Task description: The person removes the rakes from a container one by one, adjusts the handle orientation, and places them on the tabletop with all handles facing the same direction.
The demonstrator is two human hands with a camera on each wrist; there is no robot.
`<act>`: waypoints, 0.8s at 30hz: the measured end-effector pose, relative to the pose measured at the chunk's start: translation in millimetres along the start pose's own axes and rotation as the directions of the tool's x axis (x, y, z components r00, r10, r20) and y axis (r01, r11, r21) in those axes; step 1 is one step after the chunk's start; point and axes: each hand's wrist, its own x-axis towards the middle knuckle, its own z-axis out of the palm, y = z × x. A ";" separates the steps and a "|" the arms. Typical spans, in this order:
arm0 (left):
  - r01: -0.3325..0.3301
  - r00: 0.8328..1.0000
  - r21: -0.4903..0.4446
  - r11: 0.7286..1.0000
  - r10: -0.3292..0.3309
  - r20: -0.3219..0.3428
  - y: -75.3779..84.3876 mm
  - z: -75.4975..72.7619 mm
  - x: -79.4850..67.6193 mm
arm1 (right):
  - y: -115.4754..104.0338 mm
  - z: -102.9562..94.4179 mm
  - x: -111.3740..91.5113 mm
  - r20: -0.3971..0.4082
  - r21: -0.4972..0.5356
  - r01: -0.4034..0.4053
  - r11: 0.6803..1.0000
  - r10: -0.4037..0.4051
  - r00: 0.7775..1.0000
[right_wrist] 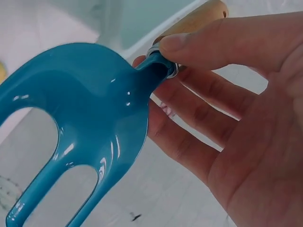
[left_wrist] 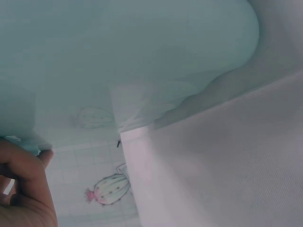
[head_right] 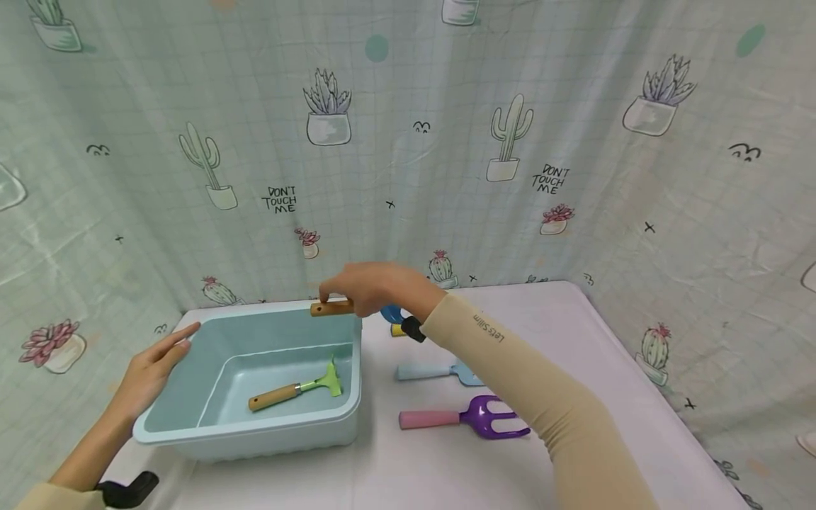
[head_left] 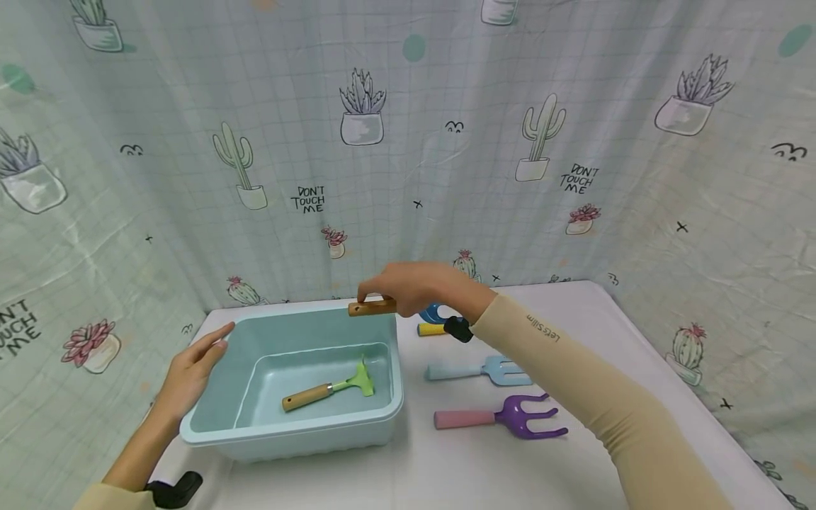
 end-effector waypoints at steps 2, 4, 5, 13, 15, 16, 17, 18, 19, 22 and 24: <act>0.001 1.000 0.007 1.000 -0.001 0.001 0.1 0.0 -0.2 | 7.3 2.2 -3.6 -0.001 0.002 -0.003 1.000 0.004 1.000; 0.000 1.000 0.007 1.000 0.000 0.002 0.6 -0.2 -0.7 | 14.3 4.0 -7.8 -0.001 0.009 -0.011 1.000 0.011 1.000; 0.000 1.000 0.010 1.000 0.000 0.002 0.9 -0.5 -0.8 | 17.7 4.7 -9.8 -0.003 0.011 -0.012 1.000 0.012 1.000; 0.002 1.000 0.004 1.000 -0.002 0.002 4.4 -2.1 -2.2 | 44.4 14.1 -25.2 -0.040 -0.024 -0.028 0.999 0.027 0.999; 0.001 1.000 -0.001 1.000 -0.001 0.004 4.5 -2.3 -2.6 | 51.3 18.2 -29.1 -0.045 -0.036 -0.036 0.999 0.034 0.998; 0.002 1.000 -0.002 1.000 -0.002 0.004 4.4 -2.4 -2.7 | 54.8 20.2 -31.1 -0.047 -0.043 -0.042 0.998 0.040 0.998; 0.004 1.000 -0.003 1.000 -0.004 0.005 4.1 -2.5 -2.9 | 58.3 22.3 -33.2 -0.048 -0.044 -0.047 0.998 0.044 0.998; 0.006 1.000 -0.005 1.000 -0.006 0.005 4.0 -2.6 -3.1 | 61.7 24.2 -35.6 -0.050 -0.042 -0.050 0.998 0.048 0.998; 0.008 1.000 -0.005 1.000 -0.008 0.005 3.9 -2.4 -3.3 | 65.3 26.1 -38.0 -0.052 -0.038 -0.054 0.998 0.052 0.997; 0.011 1.000 -0.008 1.000 -0.011 0.006 3.9 -1.8 -3.8 | 76.1 32.3 -46.2 -0.062 -0.025 -0.080 0.996 0.079 0.995; 0.011 1.000 -0.007 1.000 -0.011 0.004 4.2 -1.3 -4.3 | 83.7 36.8 -51.6 -0.070 -0.004 -0.095 0.995 0.095 0.993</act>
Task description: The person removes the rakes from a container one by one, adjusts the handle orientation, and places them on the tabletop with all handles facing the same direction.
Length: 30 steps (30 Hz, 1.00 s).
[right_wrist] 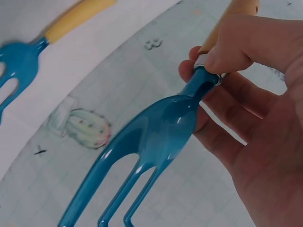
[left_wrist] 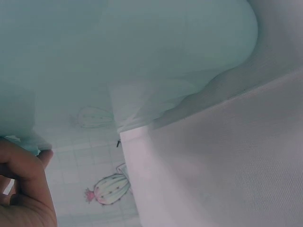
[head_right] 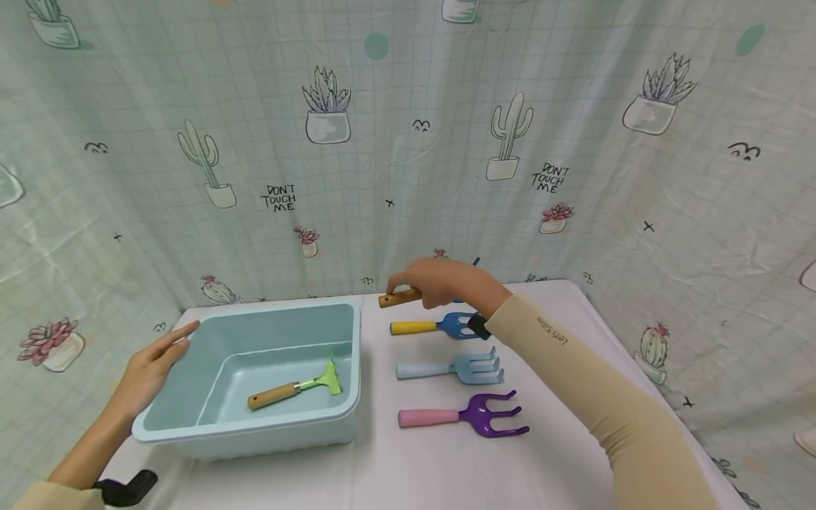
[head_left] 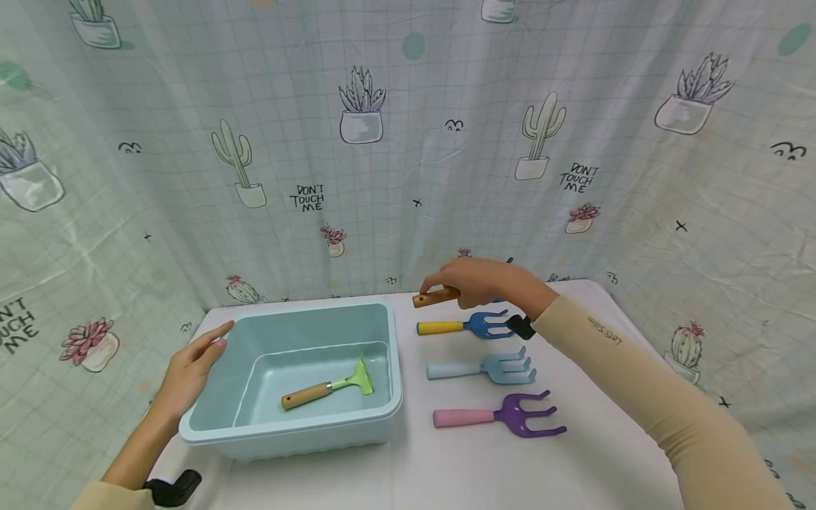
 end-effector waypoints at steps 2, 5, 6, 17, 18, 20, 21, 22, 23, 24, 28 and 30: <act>-0.001 1.000 -0.001 1.000 0.001 0.001 -0.2 0.5 -0.4 | 8.9 4.9 -4.7 -0.010 0.016 -0.024 1.000 0.024 1.000; -0.001 1.000 -0.002 1.000 0.001 0.001 -0.8 1.0 -1.1 | 23.5 12.5 -11.3 -0.021 0.042 -0.052 0.998 0.052 0.998; -0.002 1.000 -0.001 1.000 0.002 0.000 -1.2 1.0 -1.3 | 28.3 14.7 -13.5 -0.023 0.049 -0.060 0.997 0.061 0.998; -0.010 1.000 0.000 1.000 0.010 0.001 -2.3 -0.3 0.7 | 84.8 41.3 -41.3 -0.075 0.034 -0.146 0.989 0.148 0.986; -0.008 1.000 -0.001 1.000 0.008 0.001 -2.0 -0.3 0.6 | 89.8 44.0 -43.9 -0.078 0.034 -0.157 0.987 0.159 0.984; -0.006 1.000 -0.001 1.000 0.006 0.000 -1.3 -0.4 0.1 | 99.4 49.1 -49.2 -0.074 0.047 -0.173 0.984 0.176 0.982; -0.005 1.000 -0.001 1.000 0.005 -0.001 -1.0 -0.5 -0.1 | 104.4 52.0 -51.9 -0.072 0.052 -0.178 0.983 0.181 0.981; -0.004 1.000 -0.001 1.000 0.004 -0.001 -0.7 -0.5 -0.3 | 109.4 55.1 -54.8 -0.068 0.056 -0.186 0.981 0.190 0.980; -0.003 1.000 -0.002 1.000 0.003 -0.001 -0.4 -0.5 -0.4 | 114.6 58.2 -57.6 -0.069 0.063 -0.190 0.980 0.194 0.979; -0.003 1.000 -0.002 1.000 0.003 -0.001 0.0 -0.5 -0.4 | 119.9 61.7 -60.3 -0.069 0.065 -0.195 0.979 0.200 0.977; -0.002 1.000 0.000 1.000 0.002 -0.002 -0.3 -0.3 0.0 | 139.3 75.3 -70.7 -0.062 0.088 -0.227 0.970 0.233 0.971; 0.001 1.000 0.003 1.000 -0.001 -0.003 -0.6 -0.4 -0.2 | 148.4 82.7 -74.9 -0.058 0.101 -0.240 0.966 0.246 0.967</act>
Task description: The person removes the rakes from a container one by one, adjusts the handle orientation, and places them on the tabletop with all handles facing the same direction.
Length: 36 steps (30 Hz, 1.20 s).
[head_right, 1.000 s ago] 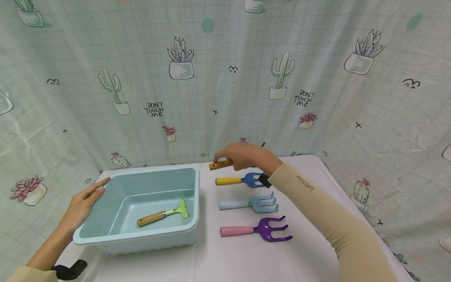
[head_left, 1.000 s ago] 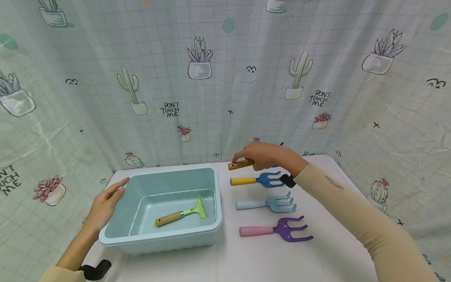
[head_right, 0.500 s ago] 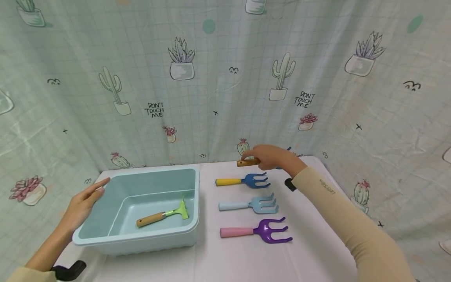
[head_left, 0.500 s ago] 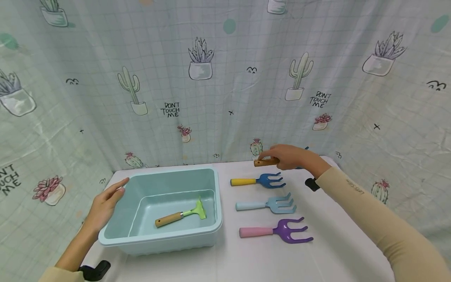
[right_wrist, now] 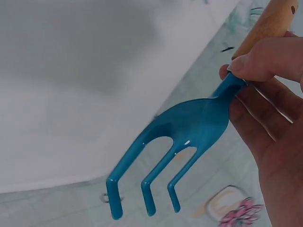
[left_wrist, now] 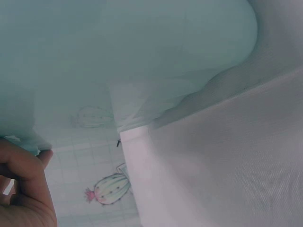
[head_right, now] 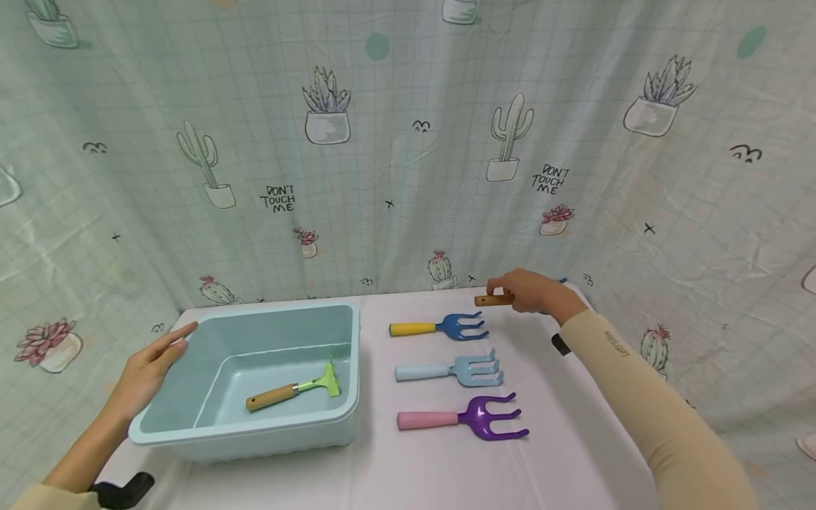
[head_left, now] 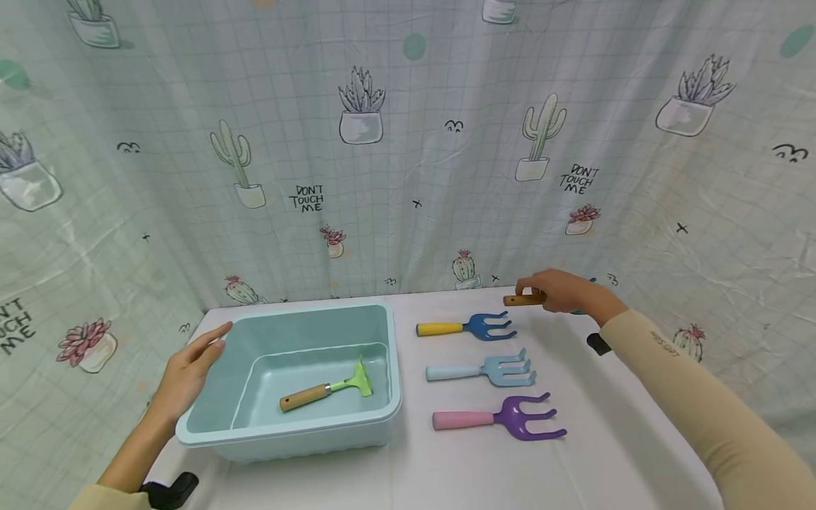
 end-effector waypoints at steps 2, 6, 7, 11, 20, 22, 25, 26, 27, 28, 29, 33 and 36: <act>0.003 1.000 -0.001 1.000 -0.003 -0.001 -0.1 -0.1 -0.9 | 8.4 6.0 -3.1 0.001 0.010 -0.016 1.000 0.016 1.000; 0.005 1.000 -0.005 1.000 -0.005 -0.003 0.8 0.1 -1.8 | 20.0 17.4 -11.0 -0.004 0.010 -0.066 0.998 0.066 0.998; 0.004 1.000 -0.006 1.000 -0.004 -0.003 0.9 0.3 -1.8 | 22.4 20.4 -12.8 -0.003 0.008 -0.083 0.996 0.083 0.997; 0.003 1.000 -0.002 1.000 -0.003 -0.005 1.1 0.7 -1.7 | 31.1 33.7 -14.9 0.016 0.002 -0.114 0.993 0.114 0.993; 0.003 1.000 -0.003 1.000 -0.003 -0.002 -1.0 0.2 -0.9 | 48.5 70.9 -8.7 0.017 -0.065 -0.110 0.992 0.111 0.994; 0.008 1.000 -0.005 1.000 -0.008 0.000 -1.4 0.2 -1.1 | 49.4 76.8 -9.2 0.015 -0.064 -0.116 0.991 0.118 0.993; 0.012 1.000 -0.009 1.000 -0.012 0.003 -1.7 0.6 -1.2 | 50.0 82.1 -10.2 -0.003 -0.059 -0.133 0.989 0.133 0.991; 0.013 1.000 -0.008 1.000 -0.013 0.001 -1.6 0.7 -1.1 | 49.7 82.8 -10.5 -0.010 -0.055 -0.139 0.989 0.139 0.990; 0.011 1.000 -0.008 1.000 -0.011 0.001 -1.6 0.9 -0.8 | 49.3 83.1 -11.0 -0.016 -0.052 -0.148 0.988 0.147 0.989; 0.010 1.000 -0.006 1.000 -0.010 -0.001 -1.4 1.0 -0.6 | 48.8 83.1 -11.6 -0.020 -0.049 -0.156 0.987 0.155 0.988; 0.008 1.000 -0.007 1.000 -0.008 -0.002 -1.2 1.1 -0.4 | 48.8 83.2 -12.0 -0.024 -0.048 -0.160 0.986 0.159 0.987; 0.002 1.000 -0.012 1.000 -0.002 -0.005 -0.3 1.7 0.3 | 47.6 83.0 -13.2 -0.025 -0.032 -0.169 0.985 0.168 0.985; 0.005 1.000 -0.012 1.000 -0.005 -0.004 0.2 2.1 -0.2 | 47.8 84.2 -12.6 -0.018 -0.012 -0.170 0.985 0.170 0.985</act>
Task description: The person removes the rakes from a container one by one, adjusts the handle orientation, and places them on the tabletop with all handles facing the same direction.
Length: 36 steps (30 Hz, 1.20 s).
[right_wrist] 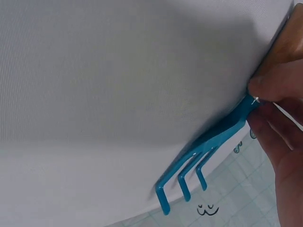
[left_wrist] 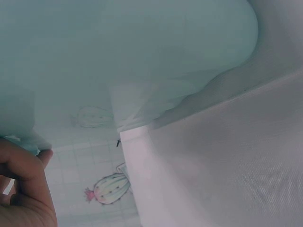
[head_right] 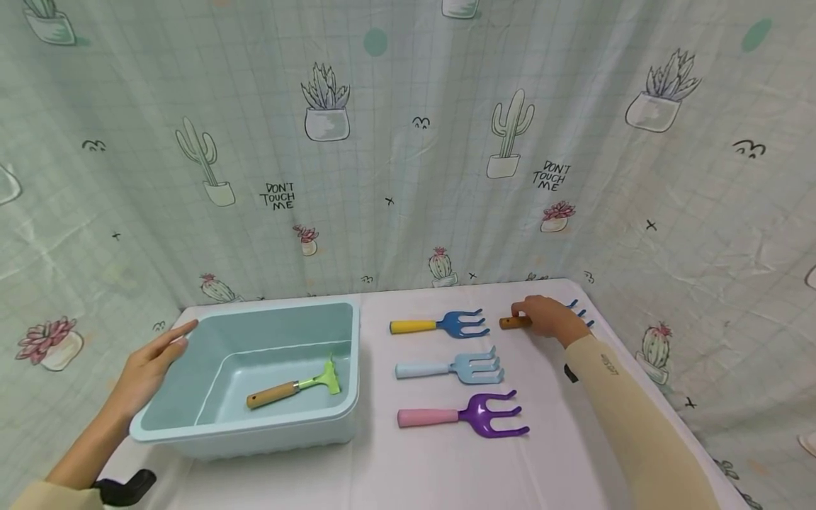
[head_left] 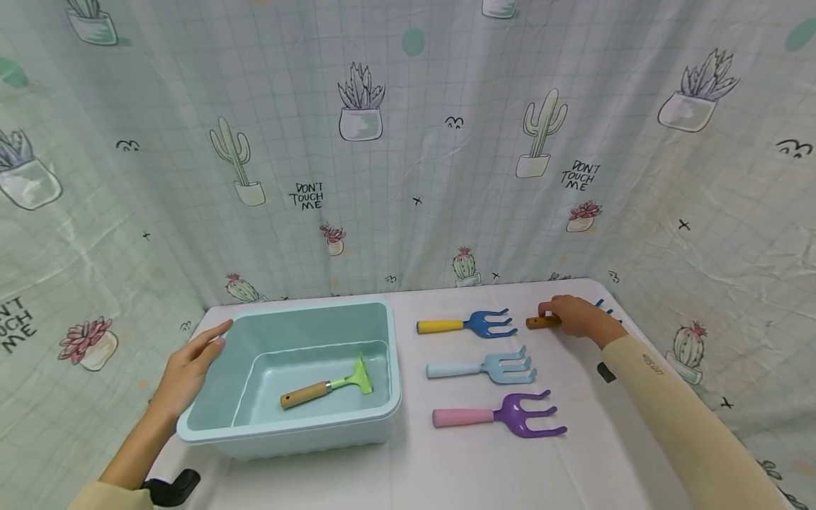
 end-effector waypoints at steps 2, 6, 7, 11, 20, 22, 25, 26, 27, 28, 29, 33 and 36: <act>0.003 1.000 -0.001 1.000 -0.003 0.003 0.3 0.2 0.0 | 0.2 0.8 0.8 0.002 0.014 0.001 1.000 -0.001 1.000; 0.006 1.000 0.004 1.000 -0.006 0.000 1.0 0.0 0.1 | 1.8 3.4 3.9 -0.001 0.035 -0.003 0.999 0.003 1.000; 0.006 1.000 0.003 1.000 -0.006 -0.002 0.9 0.0 0.0 | 2.3 4.0 4.9 -0.004 0.035 -0.005 0.999 0.005 1.000; 0.002 1.000 0.003 1.000 -0.002 -0.003 0.5 -0.1 0.5 | 3.6 5.6 7.7 -0.002 0.030 -0.022 0.999 0.022 1.000; -0.007 1.000 -0.002 1.000 0.007 0.005 -1.4 -0.2 0.8 | -2.2 0.8 4.8 0.012 0.053 -0.048 0.997 0.047 0.999; -0.007 1.000 -0.001 1.000 0.007 0.003 -1.8 0.0 1.0 | -3.1 0.0 3.1 -0.001 0.060 -0.055 0.997 0.055 0.998; -0.005 1.000 -0.004 1.000 0.005 0.003 -2.1 0.4 1.3 | -3.2 -2.2 0.0 -0.032 0.061 -0.051 0.997 0.053 0.998; -0.004 1.000 -0.004 1.000 0.004 0.002 -1.9 0.3 1.2 | -3.2 -3.8 -0.9 -0.044 0.061 -0.044 0.997 0.046 0.998; -0.002 1.000 -0.002 1.000 0.002 0.001 -1.6 0.1 1.1 | -3.6 -6.0 -1.8 -0.056 0.068 -0.034 0.997 0.038 0.998; -0.002 1.000 -0.003 1.000 0.002 0.001 -1.4 -0.1 1.0 | -3.5 -8.2 -2.4 -0.064 0.074 -0.024 0.997 0.029 0.998; 0.000 1.000 -0.003 1.000 0.000 -0.001 -1.1 -0.4 0.9 | -4.1 -11.2 -3.1 -0.070 0.083 -0.013 0.996 0.019 0.997; 0.001 1.000 -0.004 1.000 -0.001 0.000 -0.6 -1.4 1.0 | -7.7 -24.6 -5.6 -0.067 0.135 0.020 0.991 -0.011 0.998; 0.001 1.000 -0.013 1.000 -0.001 0.005 -0.7 -1.0 1.9 | -13.4 -35.9 -7.8 -0.047 0.161 0.044 0.986 -0.037 0.998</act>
